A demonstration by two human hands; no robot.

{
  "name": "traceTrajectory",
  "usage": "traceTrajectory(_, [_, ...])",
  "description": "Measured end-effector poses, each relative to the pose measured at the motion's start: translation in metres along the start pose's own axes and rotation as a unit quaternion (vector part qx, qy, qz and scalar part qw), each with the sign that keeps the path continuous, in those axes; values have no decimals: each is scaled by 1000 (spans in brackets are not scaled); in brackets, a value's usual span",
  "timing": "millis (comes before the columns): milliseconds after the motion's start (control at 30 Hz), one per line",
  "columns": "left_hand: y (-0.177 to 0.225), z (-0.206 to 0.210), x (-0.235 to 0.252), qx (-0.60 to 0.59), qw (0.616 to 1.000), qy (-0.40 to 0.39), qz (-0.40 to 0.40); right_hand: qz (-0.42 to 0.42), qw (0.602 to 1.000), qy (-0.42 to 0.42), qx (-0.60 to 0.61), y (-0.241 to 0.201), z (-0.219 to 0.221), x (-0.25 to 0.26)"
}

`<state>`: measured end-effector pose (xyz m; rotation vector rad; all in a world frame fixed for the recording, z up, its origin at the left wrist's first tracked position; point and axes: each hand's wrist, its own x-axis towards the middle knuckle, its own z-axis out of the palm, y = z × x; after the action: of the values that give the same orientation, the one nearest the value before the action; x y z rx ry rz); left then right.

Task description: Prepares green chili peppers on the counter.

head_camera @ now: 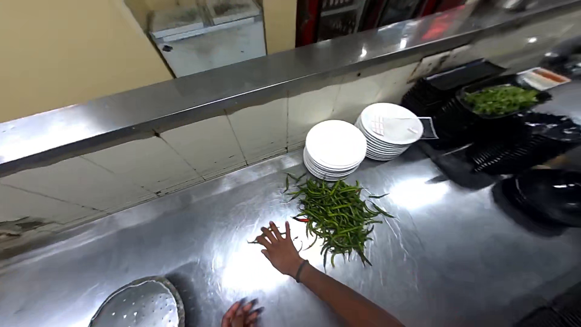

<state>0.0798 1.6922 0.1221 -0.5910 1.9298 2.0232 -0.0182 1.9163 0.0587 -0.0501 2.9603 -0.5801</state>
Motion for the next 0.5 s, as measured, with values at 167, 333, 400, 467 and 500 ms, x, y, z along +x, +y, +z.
traceTrajectory(167, [30,50,-16,57,995,-81,-19,45,998,41,-2,33,12,-133])
traceTrajectory(333, [28,70,-60,63,993,-103,4,34,998,44,-13,51,20,-221])
traceTrajectory(400, [17,70,-81,56,994,-95,-25,35,999,12,22,56,5,-235])
traceTrajectory(467, [1,69,-101,38,991,-92,-89,37,995,-23,85,57,-35,-241])
traceTrajectory(500, [-8,67,-112,25,988,-82,-129,35,993,-17,115,55,-57,-245])
